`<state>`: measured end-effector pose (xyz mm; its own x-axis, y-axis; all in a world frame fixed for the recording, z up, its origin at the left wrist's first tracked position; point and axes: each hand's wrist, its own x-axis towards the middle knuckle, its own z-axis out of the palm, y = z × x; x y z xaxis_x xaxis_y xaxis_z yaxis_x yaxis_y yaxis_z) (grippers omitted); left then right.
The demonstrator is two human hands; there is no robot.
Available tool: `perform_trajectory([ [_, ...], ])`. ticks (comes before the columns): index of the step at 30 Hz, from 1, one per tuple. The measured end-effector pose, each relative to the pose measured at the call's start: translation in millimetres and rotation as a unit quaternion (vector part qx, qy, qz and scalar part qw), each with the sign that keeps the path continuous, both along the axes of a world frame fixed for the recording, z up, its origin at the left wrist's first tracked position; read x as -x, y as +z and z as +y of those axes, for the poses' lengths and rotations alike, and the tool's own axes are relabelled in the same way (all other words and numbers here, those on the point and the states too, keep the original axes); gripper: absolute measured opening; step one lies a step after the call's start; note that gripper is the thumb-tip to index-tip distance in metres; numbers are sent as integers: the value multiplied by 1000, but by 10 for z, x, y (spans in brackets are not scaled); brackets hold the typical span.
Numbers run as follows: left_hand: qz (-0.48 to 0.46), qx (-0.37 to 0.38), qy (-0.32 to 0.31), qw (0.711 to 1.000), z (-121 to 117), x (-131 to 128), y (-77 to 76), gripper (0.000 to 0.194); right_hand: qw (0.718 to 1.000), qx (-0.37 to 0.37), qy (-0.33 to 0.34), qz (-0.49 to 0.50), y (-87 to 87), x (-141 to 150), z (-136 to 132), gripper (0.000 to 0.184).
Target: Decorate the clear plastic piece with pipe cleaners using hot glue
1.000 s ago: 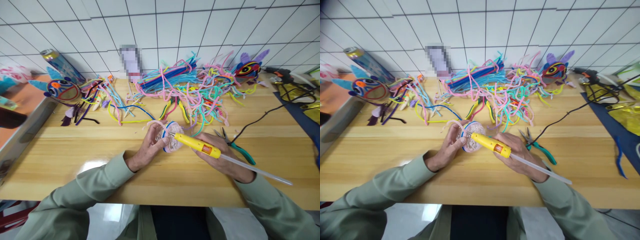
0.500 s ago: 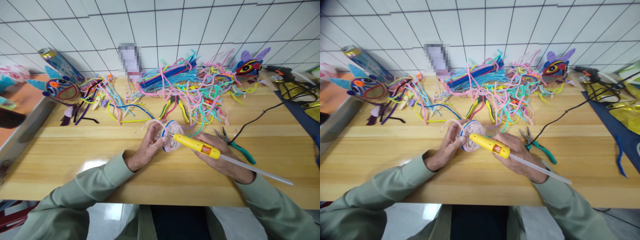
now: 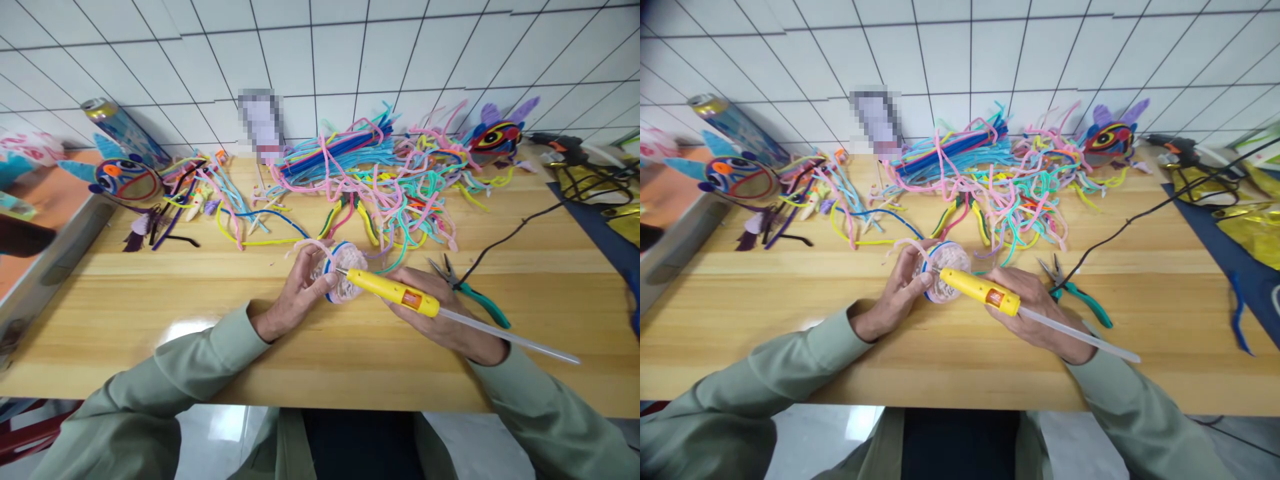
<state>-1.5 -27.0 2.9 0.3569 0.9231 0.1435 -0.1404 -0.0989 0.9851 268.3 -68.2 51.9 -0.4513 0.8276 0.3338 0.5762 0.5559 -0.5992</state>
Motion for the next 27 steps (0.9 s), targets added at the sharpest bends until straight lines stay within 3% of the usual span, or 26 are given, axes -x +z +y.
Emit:
perform_trajectory([
  [6,-15,7,-2,1000,4,6,-8,57,1000,-10,-22,7,2,10,5,10],
  [12,-17,3,-1,1000,2,5,-8,54,1000,-2,14,17,-15,5,16,4],
  [21,-16,6,1,1000,5,4,-11,55,1000,11,-2,19,3,15,8,8],
  [27,-13,0,-6,1000,6,16,-29,56,999,-18,-28,16,18,34,18,11],
])
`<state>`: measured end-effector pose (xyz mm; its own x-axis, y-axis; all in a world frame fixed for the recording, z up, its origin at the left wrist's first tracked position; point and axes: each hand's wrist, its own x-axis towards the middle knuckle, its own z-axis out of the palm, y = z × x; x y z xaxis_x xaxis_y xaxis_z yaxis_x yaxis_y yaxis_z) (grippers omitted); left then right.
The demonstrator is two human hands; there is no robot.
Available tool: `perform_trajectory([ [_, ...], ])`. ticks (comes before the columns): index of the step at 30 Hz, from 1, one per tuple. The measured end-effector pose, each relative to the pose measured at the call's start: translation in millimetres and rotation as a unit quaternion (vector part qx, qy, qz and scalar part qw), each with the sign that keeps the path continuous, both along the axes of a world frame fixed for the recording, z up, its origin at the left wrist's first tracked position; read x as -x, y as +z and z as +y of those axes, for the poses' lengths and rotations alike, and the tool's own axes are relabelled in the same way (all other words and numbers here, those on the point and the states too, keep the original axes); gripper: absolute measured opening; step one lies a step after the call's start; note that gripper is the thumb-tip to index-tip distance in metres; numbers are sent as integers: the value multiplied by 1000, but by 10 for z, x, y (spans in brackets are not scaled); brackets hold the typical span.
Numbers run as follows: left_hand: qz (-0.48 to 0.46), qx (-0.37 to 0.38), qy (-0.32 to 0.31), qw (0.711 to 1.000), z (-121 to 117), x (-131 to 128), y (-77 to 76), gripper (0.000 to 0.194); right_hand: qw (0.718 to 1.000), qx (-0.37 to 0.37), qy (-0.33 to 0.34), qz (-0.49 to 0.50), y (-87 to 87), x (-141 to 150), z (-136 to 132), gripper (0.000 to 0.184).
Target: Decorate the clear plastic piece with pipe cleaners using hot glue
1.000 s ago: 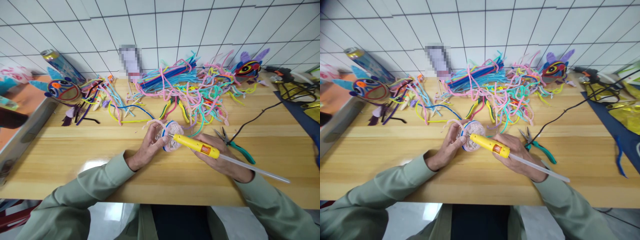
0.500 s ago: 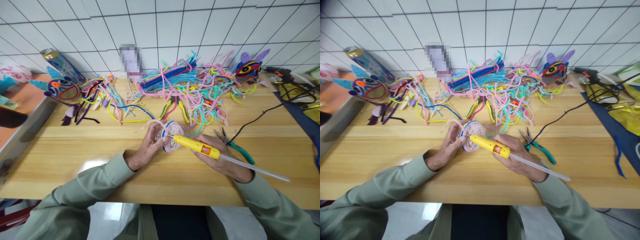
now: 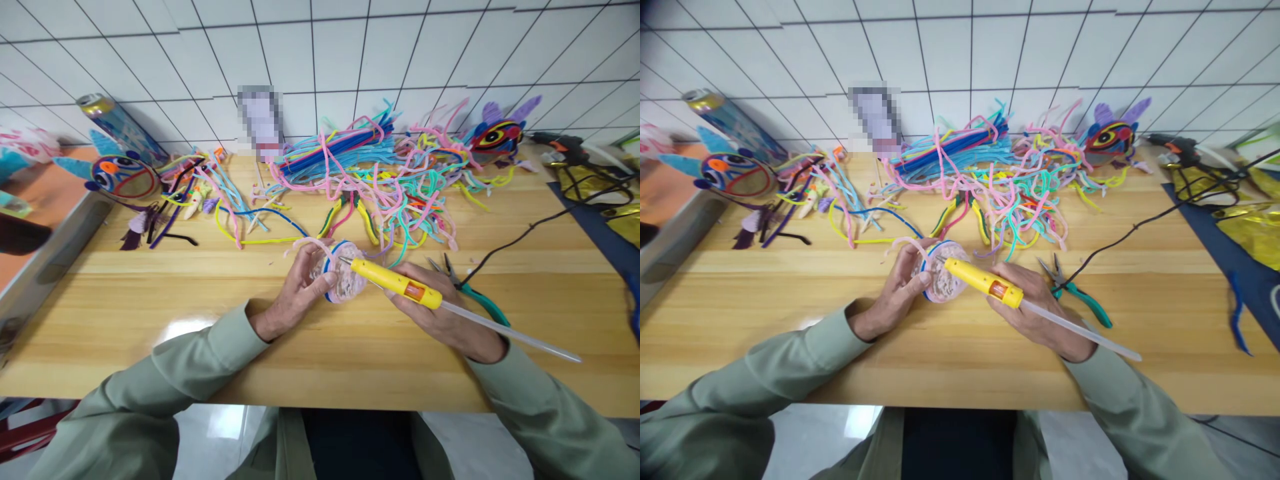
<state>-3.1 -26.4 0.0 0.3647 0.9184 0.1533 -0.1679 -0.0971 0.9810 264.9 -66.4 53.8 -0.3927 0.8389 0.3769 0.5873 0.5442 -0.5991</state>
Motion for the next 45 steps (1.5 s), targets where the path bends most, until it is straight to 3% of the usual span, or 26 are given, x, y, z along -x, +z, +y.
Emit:
perform_trajectory([
  [28,28,-8,-14,999,-9,14,32,55,1000,2,8,-3,-45,15,-36,17],
  [40,21,-2,-9,1000,-7,-3,49,57,1000,16,22,-15,-41,-15,-53,9],
  [45,22,2,-10,1000,-1,2,36,59,1000,8,0,-5,-54,11,-42,13],
])
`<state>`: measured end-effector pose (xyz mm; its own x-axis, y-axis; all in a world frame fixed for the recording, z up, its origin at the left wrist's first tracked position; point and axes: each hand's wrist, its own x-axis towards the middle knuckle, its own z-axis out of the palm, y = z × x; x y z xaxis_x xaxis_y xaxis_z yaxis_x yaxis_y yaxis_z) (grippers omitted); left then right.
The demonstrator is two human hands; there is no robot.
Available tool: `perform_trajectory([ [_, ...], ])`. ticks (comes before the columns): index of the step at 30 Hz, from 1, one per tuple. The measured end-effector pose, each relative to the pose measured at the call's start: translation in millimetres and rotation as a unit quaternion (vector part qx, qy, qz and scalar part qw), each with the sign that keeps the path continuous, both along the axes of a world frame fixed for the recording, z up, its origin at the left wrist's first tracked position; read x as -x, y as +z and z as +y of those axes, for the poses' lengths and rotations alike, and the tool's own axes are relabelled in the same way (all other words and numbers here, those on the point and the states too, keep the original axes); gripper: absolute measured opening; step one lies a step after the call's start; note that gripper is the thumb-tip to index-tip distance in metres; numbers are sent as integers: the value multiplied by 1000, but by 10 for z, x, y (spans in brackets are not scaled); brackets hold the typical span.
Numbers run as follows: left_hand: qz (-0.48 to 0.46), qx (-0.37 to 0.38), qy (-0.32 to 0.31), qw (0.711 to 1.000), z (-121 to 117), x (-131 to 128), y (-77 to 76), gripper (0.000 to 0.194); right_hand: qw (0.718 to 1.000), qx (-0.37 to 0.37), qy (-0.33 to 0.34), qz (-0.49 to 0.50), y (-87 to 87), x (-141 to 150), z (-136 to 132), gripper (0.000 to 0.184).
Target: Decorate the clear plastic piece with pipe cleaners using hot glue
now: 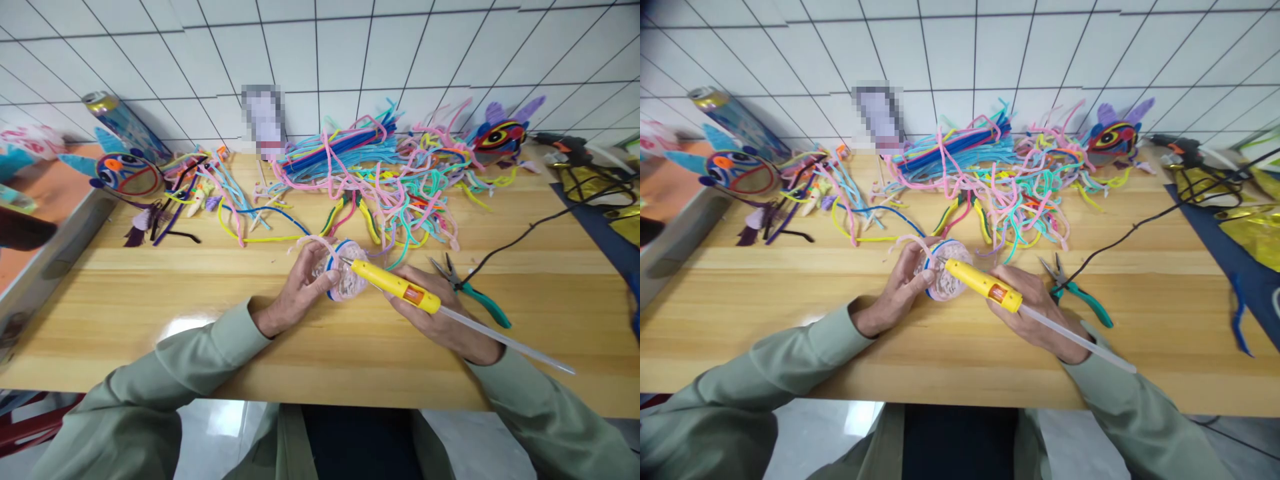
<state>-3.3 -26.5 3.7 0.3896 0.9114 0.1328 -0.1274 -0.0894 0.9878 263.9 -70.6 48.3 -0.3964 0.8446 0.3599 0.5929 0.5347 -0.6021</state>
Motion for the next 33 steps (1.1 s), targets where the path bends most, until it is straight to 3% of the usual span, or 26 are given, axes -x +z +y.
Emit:
perform_trajectory([
  [17,-1,-4,-8,1000,0,8,-15,57,1000,11,24,10,-26,-9,8,13],
  [33,9,-20,4,1000,8,12,-38,54,996,-58,55,-32,-103,-61,40,13],
])
